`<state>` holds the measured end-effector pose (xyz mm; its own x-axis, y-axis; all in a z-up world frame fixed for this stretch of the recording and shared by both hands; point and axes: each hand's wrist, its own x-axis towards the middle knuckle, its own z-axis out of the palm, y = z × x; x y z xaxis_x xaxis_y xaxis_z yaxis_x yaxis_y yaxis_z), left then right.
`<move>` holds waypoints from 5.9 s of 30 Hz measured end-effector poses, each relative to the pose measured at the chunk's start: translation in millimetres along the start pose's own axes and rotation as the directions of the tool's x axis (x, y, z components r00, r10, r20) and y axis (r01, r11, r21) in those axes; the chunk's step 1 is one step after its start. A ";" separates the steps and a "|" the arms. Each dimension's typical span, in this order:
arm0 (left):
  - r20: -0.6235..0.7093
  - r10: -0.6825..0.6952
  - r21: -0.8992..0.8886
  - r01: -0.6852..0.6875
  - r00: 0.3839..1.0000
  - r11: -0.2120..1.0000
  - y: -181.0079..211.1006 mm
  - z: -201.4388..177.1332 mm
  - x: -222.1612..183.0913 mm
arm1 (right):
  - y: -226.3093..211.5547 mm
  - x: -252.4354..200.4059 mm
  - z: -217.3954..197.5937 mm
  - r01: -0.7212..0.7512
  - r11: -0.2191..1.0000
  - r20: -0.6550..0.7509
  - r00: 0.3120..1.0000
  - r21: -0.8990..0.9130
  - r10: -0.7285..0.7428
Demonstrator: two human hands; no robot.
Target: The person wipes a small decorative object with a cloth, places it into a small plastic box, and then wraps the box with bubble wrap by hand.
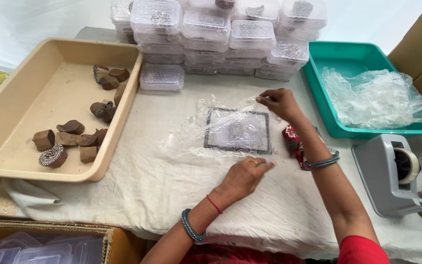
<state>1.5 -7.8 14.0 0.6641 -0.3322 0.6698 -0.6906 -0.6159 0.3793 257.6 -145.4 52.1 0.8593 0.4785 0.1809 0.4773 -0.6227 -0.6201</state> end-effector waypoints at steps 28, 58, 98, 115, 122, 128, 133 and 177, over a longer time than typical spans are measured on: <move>0.009 -0.577 0.479 0.503 0.817 0.720 -128.5 -97.0 -65.4 | -61.3 -105.0 -14.0 0.406 0.855 -0.103 0.883 -0.322 -0.458; 0.280 -0.457 0.486 0.286 0.845 0.826 -68.3 -88.3 -67.1 | -66.5 -55.7 65.3 0.413 0.893 0.054 0.910 -0.178 -0.411; 0.280 -0.580 0.246 0.527 0.765 0.814 -172.0 -30.9 -13.7 | 16.9 -84.4 56.8 0.198 0.948 0.210 0.967 -0.249 -0.147; 0.523 -0.825 -0.397 0.918 0.216 -0.011 -169.1 -114.0 -7.9 | 22.8 -39.8 7.2 -0.538 0.815 0.454 0.794 0.217 0.404; -0.310 -0.904 -0.598 0.679 0.294 0.426 -159.3 -138.8 -49.7 | 13.7 -96.4 -28.0 -0.319 0.886 -0.085 0.927 0.336 0.366; -0.275 -0.415 0.326 0.490 0.867 0.808 -83.2 -107.7 -6.0 | -63.7 -143.7 7.6 0.255 0.958 0.060 0.967 -0.132 -0.249; -0.111 -0.453 0.527 0.438 0.885 0.728 -105.6 -67.6 5.5 | -68.0 -142.3 40.0 0.534 0.775 0.184 0.845 -0.338 -0.503; -0.499 -0.591 -0.037 0.666 0.634 0.745 -226.9 -70.9 -5.1 | -1.3 -62.7 65.1 0.377 0.913 0.053 0.926 -0.153 -0.374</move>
<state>134.5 184.3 -30.2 0.6865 0.5095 0.5188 -0.0835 -0.6535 0.7523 191.1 -134.2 -8.2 0.6076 0.7084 0.3591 0.7883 -0.4829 -0.3813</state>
